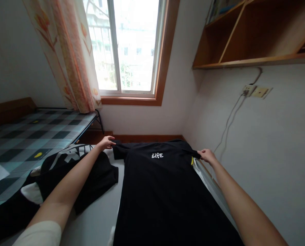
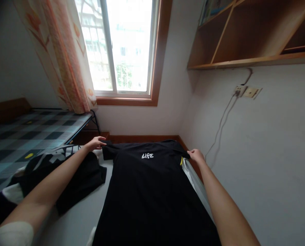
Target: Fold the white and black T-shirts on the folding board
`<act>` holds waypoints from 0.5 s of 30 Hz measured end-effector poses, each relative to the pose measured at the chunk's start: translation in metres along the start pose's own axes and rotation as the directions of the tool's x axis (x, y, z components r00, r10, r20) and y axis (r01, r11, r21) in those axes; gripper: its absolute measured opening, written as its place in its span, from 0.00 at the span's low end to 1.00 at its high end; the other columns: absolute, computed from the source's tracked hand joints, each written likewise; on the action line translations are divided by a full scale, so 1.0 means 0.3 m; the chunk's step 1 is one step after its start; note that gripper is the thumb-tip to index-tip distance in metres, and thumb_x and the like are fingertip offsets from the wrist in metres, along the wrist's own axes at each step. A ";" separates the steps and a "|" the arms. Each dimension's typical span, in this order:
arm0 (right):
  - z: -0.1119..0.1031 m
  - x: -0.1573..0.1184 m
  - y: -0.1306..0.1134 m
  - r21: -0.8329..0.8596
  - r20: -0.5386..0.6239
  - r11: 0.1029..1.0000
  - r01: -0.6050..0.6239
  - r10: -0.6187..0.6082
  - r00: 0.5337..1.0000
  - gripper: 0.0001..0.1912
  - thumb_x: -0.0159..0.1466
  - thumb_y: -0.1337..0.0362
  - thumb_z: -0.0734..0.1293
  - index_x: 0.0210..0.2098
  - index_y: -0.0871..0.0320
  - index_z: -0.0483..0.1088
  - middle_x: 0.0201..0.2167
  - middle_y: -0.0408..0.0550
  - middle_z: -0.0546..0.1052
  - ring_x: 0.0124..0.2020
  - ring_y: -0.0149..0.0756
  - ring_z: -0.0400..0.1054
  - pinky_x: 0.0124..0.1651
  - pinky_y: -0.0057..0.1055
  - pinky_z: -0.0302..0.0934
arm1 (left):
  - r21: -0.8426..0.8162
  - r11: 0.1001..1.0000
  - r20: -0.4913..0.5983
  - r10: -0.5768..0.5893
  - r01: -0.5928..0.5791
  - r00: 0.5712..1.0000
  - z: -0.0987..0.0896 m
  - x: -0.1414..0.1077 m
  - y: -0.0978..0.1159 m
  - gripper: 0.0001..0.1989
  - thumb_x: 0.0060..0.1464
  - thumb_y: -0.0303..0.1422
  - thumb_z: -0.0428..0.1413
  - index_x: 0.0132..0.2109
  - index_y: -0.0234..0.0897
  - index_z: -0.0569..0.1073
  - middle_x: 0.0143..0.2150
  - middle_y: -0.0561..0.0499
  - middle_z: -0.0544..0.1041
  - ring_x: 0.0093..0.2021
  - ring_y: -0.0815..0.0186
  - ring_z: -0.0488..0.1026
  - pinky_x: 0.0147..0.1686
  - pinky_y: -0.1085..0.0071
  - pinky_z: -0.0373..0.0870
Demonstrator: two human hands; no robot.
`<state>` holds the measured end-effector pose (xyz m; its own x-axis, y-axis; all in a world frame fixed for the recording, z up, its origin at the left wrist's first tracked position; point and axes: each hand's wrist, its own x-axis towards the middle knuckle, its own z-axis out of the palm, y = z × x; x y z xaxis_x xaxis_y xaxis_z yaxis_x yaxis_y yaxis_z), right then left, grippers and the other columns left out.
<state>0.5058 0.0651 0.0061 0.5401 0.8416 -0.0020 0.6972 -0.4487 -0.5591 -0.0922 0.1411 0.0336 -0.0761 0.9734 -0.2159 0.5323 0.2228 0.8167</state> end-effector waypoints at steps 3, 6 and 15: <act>-0.003 -0.042 0.008 0.073 0.017 0.995 -0.063 0.062 0.998 0.12 0.63 0.60 0.62 0.35 0.64 0.71 0.26 0.55 0.79 0.25 0.35 0.74 0.28 0.28 0.66 | 0.073 0.997 -0.113 0.027 -0.018 0.993 0.032 -0.026 -0.003 0.27 0.41 0.25 0.62 0.51 0.33 0.68 0.45 0.42 0.72 0.38 0.61 0.73 0.35 0.68 0.72; -0.008 -0.093 0.025 0.108 0.022 0.989 -0.096 0.094 0.995 0.11 0.65 0.62 0.60 0.38 0.64 0.70 0.27 0.55 0.78 0.24 0.33 0.73 0.27 0.26 0.66 | 0.183 0.973 -0.217 0.178 -0.139 0.960 0.069 -0.082 -0.004 0.22 0.42 0.26 0.60 0.48 0.35 0.70 0.47 0.43 0.70 0.47 0.59 0.70 0.44 0.67 0.70; -0.047 -0.374 0.027 -0.364 0.072 0.900 0.241 -0.230 0.970 0.19 0.64 0.50 0.57 0.30 0.55 0.71 0.32 0.54 0.78 0.36 0.46 0.73 0.34 0.34 0.61 | 0.131 0.847 0.390 0.434 -0.516 0.812 0.161 -0.429 -0.066 0.16 0.51 0.46 0.56 0.34 0.36 0.72 0.27 0.52 0.72 0.27 0.68 0.69 0.29 0.73 0.66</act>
<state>0.4575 -0.0373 0.0133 0.3297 0.9417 0.0674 0.9288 -0.3107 -0.2022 -0.0525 0.0089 0.0193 0.4978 0.8668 -0.0293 0.6006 -0.3202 0.7327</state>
